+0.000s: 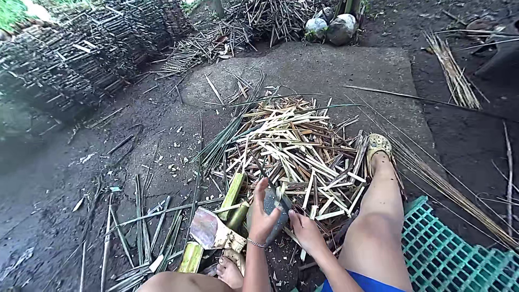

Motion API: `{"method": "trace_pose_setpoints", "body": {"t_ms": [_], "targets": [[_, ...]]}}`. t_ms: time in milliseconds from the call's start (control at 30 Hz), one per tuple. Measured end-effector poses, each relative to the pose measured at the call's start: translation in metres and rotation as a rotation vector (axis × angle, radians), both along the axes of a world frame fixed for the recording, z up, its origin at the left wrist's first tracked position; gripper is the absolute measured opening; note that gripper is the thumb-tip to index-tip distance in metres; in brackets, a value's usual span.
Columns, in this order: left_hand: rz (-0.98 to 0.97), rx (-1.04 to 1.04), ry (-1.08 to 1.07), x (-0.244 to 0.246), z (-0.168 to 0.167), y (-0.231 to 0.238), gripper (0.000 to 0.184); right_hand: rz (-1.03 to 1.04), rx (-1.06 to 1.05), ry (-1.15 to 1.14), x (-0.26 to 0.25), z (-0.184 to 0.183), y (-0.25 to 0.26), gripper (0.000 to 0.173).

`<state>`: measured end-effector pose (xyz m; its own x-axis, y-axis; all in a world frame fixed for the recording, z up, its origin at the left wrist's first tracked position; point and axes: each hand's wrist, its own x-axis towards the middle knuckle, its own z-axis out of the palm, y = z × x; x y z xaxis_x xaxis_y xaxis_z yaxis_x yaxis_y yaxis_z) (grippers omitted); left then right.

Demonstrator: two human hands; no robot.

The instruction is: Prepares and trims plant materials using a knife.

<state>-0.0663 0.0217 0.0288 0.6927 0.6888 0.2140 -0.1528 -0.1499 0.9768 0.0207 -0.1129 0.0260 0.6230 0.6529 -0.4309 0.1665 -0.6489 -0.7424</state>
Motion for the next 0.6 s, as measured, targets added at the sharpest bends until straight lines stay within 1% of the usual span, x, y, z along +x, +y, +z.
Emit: {"method": "trace_pose_setpoints", "body": {"t_ms": [33,67,100,133,167,200,300,367,400,433,500,533,600], "targets": [[-0.027,0.059,0.044,0.006,0.003,-0.003,0.089,0.008,0.014,-0.032,-0.002,0.000,-0.004,0.060],[-0.025,0.095,0.117,0.010,0.003,-0.006,0.075,0.012,0.003,-0.035,-0.004,-0.006,-0.007,0.060],[-0.026,0.104,0.216,0.014,0.001,-0.007,0.056,0.014,-0.031,-0.015,-0.006,-0.017,-0.008,0.061],[-0.050,0.091,0.311,0.017,-0.004,-0.007,0.043,0.017,-0.079,0.017,-0.006,-0.030,-0.008,0.063],[-0.080,0.064,0.357,0.021,-0.009,-0.007,0.040,0.020,-0.117,0.043,-0.005,-0.040,-0.006,0.064],[-0.085,0.051,0.344,0.024,-0.014,-0.006,0.040,0.022,-0.140,0.066,-0.003,-0.042,-0.004,0.065],[-0.028,0.060,0.137,0.016,-0.014,-0.012,0.038,0.046,-0.171,0.088,-0.007,-0.020,-0.008,0.064],[-0.005,0.061,-0.038,0.013,-0.013,-0.015,0.029,0.034,-0.152,0.035,-0.014,-0.005,-0.011,0.062],[-0.018,0.034,-0.039,0.011,-0.014,-0.017,0.024,0.015,-0.146,0.035,-0.019,-0.009,-0.012,0.061],[-0.043,-0.010,0.030,0.008,-0.017,-0.019,0.025,0.000,-0.159,0.060,-0.026,-0.021,-0.013,0.062],[-0.116,-0.116,0.238,0.007,-0.032,-0.019,0.027,-0.004,-0.230,0.138,-0.029,-0.054,-0.010,0.066],[-0.129,-0.136,0.268,0.012,-0.038,-0.017,0.028,-0.009,-0.249,0.160,-0.025,-0.063,-0.005,0.068],[-0.103,-0.107,0.245,0.015,-0.043,-0.017,0.029,-0.004,-0.258,0.177,-0.020,-0.064,0.003,0.069]]}}
